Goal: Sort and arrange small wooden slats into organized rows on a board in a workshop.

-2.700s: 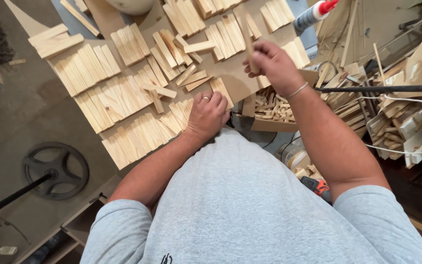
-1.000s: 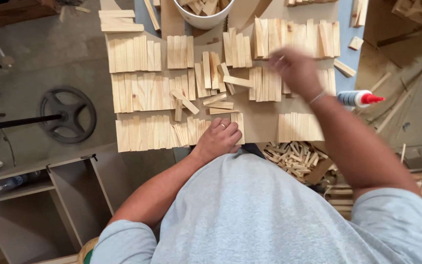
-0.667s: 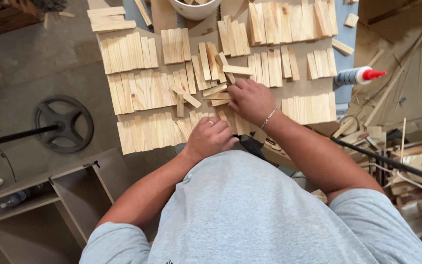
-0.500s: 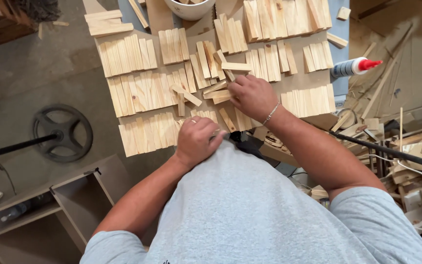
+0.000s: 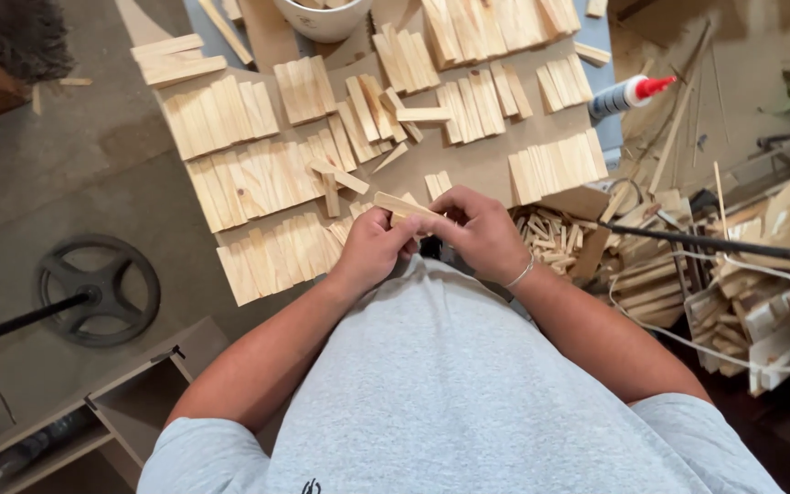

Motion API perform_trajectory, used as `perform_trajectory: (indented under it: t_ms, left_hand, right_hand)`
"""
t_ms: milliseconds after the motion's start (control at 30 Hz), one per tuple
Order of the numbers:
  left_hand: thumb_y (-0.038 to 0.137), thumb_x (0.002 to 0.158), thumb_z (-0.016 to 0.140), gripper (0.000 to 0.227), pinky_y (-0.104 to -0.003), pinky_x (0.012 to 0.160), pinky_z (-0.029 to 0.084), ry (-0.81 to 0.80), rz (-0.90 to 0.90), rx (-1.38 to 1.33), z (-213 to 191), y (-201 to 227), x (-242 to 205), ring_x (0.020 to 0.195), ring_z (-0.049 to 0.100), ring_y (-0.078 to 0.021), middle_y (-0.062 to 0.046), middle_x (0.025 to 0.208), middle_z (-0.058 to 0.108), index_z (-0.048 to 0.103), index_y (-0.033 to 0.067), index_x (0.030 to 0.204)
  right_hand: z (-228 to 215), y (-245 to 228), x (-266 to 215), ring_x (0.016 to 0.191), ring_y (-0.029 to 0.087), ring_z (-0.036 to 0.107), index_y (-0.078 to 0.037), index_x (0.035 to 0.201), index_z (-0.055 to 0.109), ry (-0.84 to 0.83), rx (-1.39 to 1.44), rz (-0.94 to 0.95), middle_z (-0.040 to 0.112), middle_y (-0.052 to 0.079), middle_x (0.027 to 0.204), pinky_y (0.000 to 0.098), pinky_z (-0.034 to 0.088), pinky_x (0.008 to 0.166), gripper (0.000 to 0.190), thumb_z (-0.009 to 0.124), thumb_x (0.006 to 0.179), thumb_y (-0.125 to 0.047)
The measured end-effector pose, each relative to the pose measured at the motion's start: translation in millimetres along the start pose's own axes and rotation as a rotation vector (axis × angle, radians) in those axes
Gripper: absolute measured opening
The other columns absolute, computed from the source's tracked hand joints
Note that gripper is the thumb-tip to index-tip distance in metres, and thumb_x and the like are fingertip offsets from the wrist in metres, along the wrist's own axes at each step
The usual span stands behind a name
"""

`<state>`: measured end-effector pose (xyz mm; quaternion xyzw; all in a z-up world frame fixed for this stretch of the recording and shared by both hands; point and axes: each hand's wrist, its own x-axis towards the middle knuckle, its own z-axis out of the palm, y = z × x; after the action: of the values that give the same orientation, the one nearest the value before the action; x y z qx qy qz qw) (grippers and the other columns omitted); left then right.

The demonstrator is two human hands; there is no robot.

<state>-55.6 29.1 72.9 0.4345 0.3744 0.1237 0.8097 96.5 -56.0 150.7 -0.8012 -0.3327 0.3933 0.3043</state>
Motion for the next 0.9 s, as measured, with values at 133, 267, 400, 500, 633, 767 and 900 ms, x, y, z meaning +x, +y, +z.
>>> perform_trajectory:
  t_ms: [133, 267, 400, 500, 633, 767, 900]
  left_hand:
    - [0.015, 0.090, 0.080, 0.020, -0.022, 0.051, 0.056, -0.058, 0.056, 0.019, 0.8, 12.9, -11.1, 0.052, 0.067, -0.0144, -0.012, 0.059, 0.067, 0.069, -0.0003, 0.097]
    - [0.007, 0.090, 0.077, 0.023, -0.019, 0.054, 0.049, 0.027, 0.138, 0.080, -7.5, 28.9, -14.9, 0.057, 0.061, -0.0089, -0.007, 0.064, 0.065, 0.071, -0.0006, 0.111]
    - [0.010, 0.089, 0.080, 0.023, -0.020, 0.056, 0.051, 0.124, 0.133, 0.131, -21.2, 17.3, -5.2, 0.062, 0.067, -0.0116, -0.011, 0.075, 0.072, 0.073, 0.0025, 0.110]
    - [0.012, 0.091, 0.078, 0.022, -0.017, 0.057, 0.050, 0.124, 0.114, 0.112, -21.7, 18.5, -4.5, 0.065, 0.066, -0.0076, -0.010, 0.082, 0.075, 0.071, 0.0034, 0.110]
    - [0.012, 0.092, 0.076, 0.021, -0.016, 0.057, 0.049, 0.113, 0.115, 0.106, -21.7, 17.0, -1.4, 0.065, 0.067, -0.0080, -0.012, 0.085, 0.077, 0.070, 0.0029, 0.111]
    - [0.014, 0.092, 0.077, 0.021, -0.016, 0.055, 0.050, 0.111, 0.135, 0.095, -25.5, 11.9, 0.7, 0.064, 0.067, -0.0077, -0.012, 0.085, 0.077, 0.071, 0.0050, 0.110]
    - [0.015, 0.093, 0.077, 0.021, -0.016, 0.055, 0.049, 0.119, 0.151, 0.083, -31.3, 8.1, -3.2, 0.064, 0.067, -0.0077, -0.012, 0.086, 0.078, 0.070, 0.0051, 0.110]
  right_hand:
    - [-10.5, 41.4, 3.9, 0.067, 0.008, 0.059, -0.013, 0.099, 0.078, 0.043, 0.249, 0.039, 0.064, -0.002, 0.065, 0.0245, 0.051, 0.065, 0.014, 0.080, 0.086, -0.019]
    - [-22.3, 99.0, 19.2, 0.058, 0.013, 0.066, -0.010, 0.100, 0.071, 0.257, 0.272, 0.221, 0.067, 0.004, 0.064, 0.0269, 0.052, 0.059, 0.018, 0.075, 0.093, -0.026]
    - [-12.5, 155.6, 40.0, 0.087, 0.020, 0.073, -0.028, 0.104, 0.074, 0.224, -0.175, 0.359, 0.074, -0.003, 0.080, 0.0372, 0.056, 0.077, 0.024, 0.070, 0.090, -0.047]
    - [-10.6, 128.1, 34.2, 0.099, 0.028, 0.072, -0.027, 0.108, 0.075, 0.154, -0.342, 0.312, 0.077, 0.001, 0.091, 0.0442, 0.056, 0.088, 0.031, 0.064, 0.092, -0.051]
    - [-11.6, 108.2, 30.2, 0.097, 0.035, 0.072, -0.022, 0.105, 0.076, 0.117, -0.431, 0.243, 0.077, 0.007, 0.090, 0.0472, 0.055, 0.088, 0.030, 0.063, 0.093, -0.046]
    - [-7.7, 112.2, 36.6, 0.094, 0.039, 0.072, -0.020, 0.104, 0.079, 0.116, -0.478, 0.220, 0.077, 0.011, 0.088, 0.0485, 0.056, 0.086, 0.029, 0.063, 0.094, -0.043]
    - [-3.2, 129.3, 44.5, 0.091, 0.031, 0.073, -0.024, 0.105, 0.076, 0.123, -0.348, 0.270, 0.076, 0.003, 0.080, 0.0432, 0.057, 0.083, 0.025, 0.064, 0.092, -0.042]
